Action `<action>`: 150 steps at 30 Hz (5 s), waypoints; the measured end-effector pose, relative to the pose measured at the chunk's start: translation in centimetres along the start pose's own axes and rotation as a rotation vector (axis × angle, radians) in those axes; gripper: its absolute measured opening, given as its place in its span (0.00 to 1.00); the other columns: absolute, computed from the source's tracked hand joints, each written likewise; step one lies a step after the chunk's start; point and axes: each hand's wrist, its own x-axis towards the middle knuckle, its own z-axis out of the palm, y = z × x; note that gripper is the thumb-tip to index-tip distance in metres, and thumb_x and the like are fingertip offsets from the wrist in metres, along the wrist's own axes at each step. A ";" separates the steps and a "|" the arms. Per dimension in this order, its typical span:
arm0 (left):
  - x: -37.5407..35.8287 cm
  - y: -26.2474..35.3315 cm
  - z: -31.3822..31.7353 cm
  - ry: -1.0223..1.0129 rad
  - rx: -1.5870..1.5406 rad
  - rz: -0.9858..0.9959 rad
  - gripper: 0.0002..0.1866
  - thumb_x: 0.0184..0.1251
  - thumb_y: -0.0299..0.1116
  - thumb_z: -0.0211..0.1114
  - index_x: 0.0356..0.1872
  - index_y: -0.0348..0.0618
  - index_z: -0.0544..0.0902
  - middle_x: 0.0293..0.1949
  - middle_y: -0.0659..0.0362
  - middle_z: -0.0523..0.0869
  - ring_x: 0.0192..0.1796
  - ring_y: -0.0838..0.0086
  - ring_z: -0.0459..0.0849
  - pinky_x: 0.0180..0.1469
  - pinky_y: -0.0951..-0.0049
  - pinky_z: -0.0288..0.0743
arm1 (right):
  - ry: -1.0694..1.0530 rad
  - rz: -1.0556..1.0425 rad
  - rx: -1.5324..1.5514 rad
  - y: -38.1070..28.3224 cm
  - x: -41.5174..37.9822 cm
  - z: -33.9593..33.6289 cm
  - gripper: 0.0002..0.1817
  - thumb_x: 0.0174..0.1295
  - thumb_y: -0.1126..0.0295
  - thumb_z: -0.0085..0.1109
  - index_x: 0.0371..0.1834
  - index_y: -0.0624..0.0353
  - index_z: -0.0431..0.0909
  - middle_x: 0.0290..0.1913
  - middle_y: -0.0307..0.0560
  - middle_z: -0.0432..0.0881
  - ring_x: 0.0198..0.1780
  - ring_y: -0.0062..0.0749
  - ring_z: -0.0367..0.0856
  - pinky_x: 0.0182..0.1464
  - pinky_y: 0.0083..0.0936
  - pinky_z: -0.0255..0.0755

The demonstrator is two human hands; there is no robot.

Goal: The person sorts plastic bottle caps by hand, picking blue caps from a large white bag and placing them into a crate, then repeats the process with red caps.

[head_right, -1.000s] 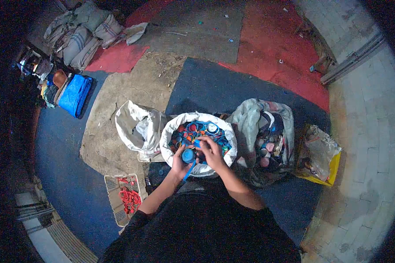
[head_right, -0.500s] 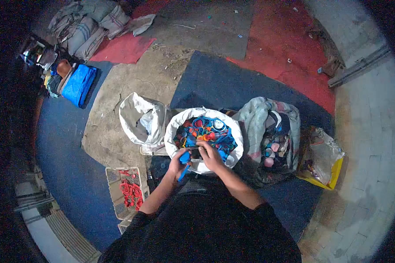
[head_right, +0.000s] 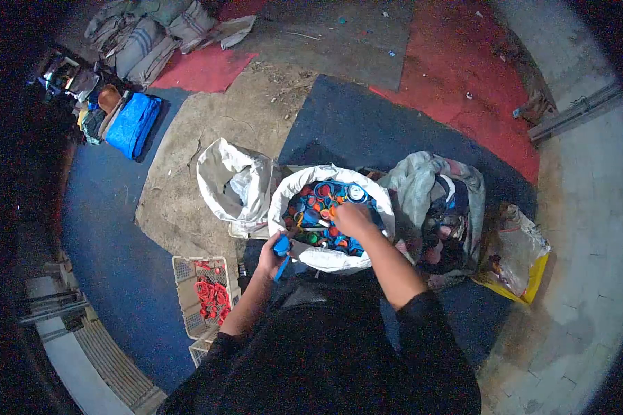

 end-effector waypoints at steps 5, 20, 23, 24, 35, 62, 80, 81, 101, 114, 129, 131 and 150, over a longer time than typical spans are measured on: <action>0.8 -0.9 -1.5 -0.174 -0.002 -0.040 0.19 0.74 0.46 0.60 0.51 0.39 0.79 0.40 0.57 0.83 0.42 0.75 0.80 0.33 0.75 0.74 | 0.222 -0.250 0.070 -3.6 4.5 4.6 0.18 0.60 0.68 0.60 0.55 0.51 0.81 0.59 0.49 0.81 0.59 0.48 0.78 0.57 0.47 0.74; 1.1 -1.3 -1.3 -0.107 -0.028 -0.021 0.15 0.75 0.44 0.61 0.49 0.43 0.78 0.48 0.57 0.84 0.40 0.71 0.81 0.30 0.73 0.74 | 0.244 -0.276 0.423 -1.9 -5.3 3.5 0.26 0.52 0.74 0.65 0.58 0.55 0.80 0.56 0.48 0.79 0.55 0.45 0.82 0.57 0.38 0.76; -0.5 -0.7 0.8 -0.111 -0.019 -0.005 0.14 0.74 0.44 0.61 0.47 0.45 0.79 0.39 0.57 0.84 0.34 0.74 0.80 0.30 0.74 0.75 | 0.356 -0.136 0.950 -0.8 -6.3 5.1 0.27 0.54 0.76 0.65 0.61 0.54 0.78 0.57 0.45 0.83 0.52 0.33 0.83 0.56 0.31 0.77; -0.8 -0.6 1.2 -0.131 -0.013 0.001 0.14 0.74 0.44 0.61 0.47 0.45 0.79 0.40 0.57 0.84 0.35 0.74 0.80 0.29 0.74 0.74 | 0.238 0.055 1.317 -0.5 -6.9 4.9 0.26 0.55 0.77 0.64 0.61 0.54 0.79 0.56 0.44 0.82 0.54 0.32 0.81 0.56 0.34 0.77; -2.5 -1.7 4.1 -0.196 0.033 0.042 0.23 0.77 0.53 0.51 0.48 0.44 0.82 0.53 0.56 0.87 0.45 0.71 0.83 0.36 0.69 0.77 | 0.193 0.142 2.318 1.2 -10.3 5.8 0.23 0.67 0.61 0.52 0.62 0.60 0.73 0.58 0.50 0.81 0.58 0.42 0.79 0.61 0.43 0.73; -4.2 -2.7 6.5 -0.270 0.068 -0.026 0.19 0.69 0.52 0.64 0.47 0.47 0.81 0.43 0.60 0.85 0.44 0.73 0.83 0.44 0.71 0.79 | 0.479 -0.376 0.411 -8.9 -12.8 -0.5 0.15 0.57 0.67 0.70 0.49 0.52 0.87 0.57 0.44 0.80 0.63 0.46 0.76 0.67 0.41 0.67; -3.2 -1.7 -0.3 -0.032 -0.004 0.063 0.16 0.60 0.39 0.62 0.45 0.41 0.79 0.46 0.57 0.83 0.40 0.71 0.77 0.34 0.70 0.74 | 0.500 0.447 0.379 4.8 -2.6 7.2 0.34 0.54 0.54 0.72 0.64 0.52 0.75 0.71 0.62 0.65 0.71 0.56 0.66 0.70 0.42 0.65; -3.0 -1.9 -0.5 -0.054 -0.016 0.064 0.17 0.60 0.39 0.61 0.46 0.40 0.80 0.47 0.56 0.83 0.40 0.71 0.77 0.34 0.70 0.74 | 0.523 0.435 0.406 4.2 -2.1 8.2 0.33 0.53 0.54 0.73 0.62 0.53 0.76 0.71 0.62 0.64 0.71 0.57 0.67 0.70 0.43 0.65; -2.3 -2.9 -0.6 -0.127 0.005 0.045 0.26 0.66 0.44 0.59 0.59 0.35 0.78 0.57 0.55 0.81 0.40 0.75 0.77 0.32 0.74 0.74 | 0.278 0.171 0.152 7.7 -8.5 8.4 0.08 0.59 0.70 0.63 0.42 0.55 0.85 0.47 0.49 0.84 0.50 0.49 0.83 0.52 0.46 0.76; -2.0 -2.6 -0.5 -0.150 0.046 0.021 0.24 0.67 0.43 0.58 0.56 0.35 0.78 0.66 0.55 0.78 0.40 0.75 0.78 0.33 0.73 0.75 | 0.286 0.262 0.226 6.5 -7.6 9.4 0.19 0.54 0.67 0.70 0.50 0.51 0.80 0.41 0.47 0.85 0.47 0.49 0.85 0.50 0.49 0.75; -2.3 -2.2 -1.5 -0.191 -0.063 -0.001 0.16 0.69 0.42 0.59 0.46 0.40 0.77 0.68 0.51 0.77 0.43 0.73 0.79 0.33 0.73 0.77 | 0.778 -0.045 0.531 3.5 -11.8 5.9 0.11 0.52 0.78 0.71 0.40 0.60 0.86 0.56 0.52 0.83 0.52 0.48 0.85 0.55 0.38 0.78; -1.9 -2.3 -1.9 -0.215 -0.064 0.002 0.15 0.70 0.42 0.59 0.45 0.41 0.76 0.68 0.52 0.76 0.43 0.73 0.79 0.32 0.73 0.77 | 0.805 -0.089 0.569 2.9 -12.2 5.2 0.11 0.49 0.79 0.73 0.37 0.61 0.86 0.58 0.51 0.82 0.54 0.45 0.85 0.56 0.37 0.78; -3.2 0.5 2.7 -0.335 -0.184 0.024 0.17 0.73 0.49 0.59 0.42 0.45 0.81 0.63 0.53 0.82 0.42 0.71 0.81 0.34 0.72 0.76 | 0.351 -0.080 2.152 -2.3 -13.6 0.0 0.18 0.72 0.61 0.60 0.61 0.53 0.74 0.50 0.44 0.83 0.49 0.34 0.82 0.55 0.36 0.73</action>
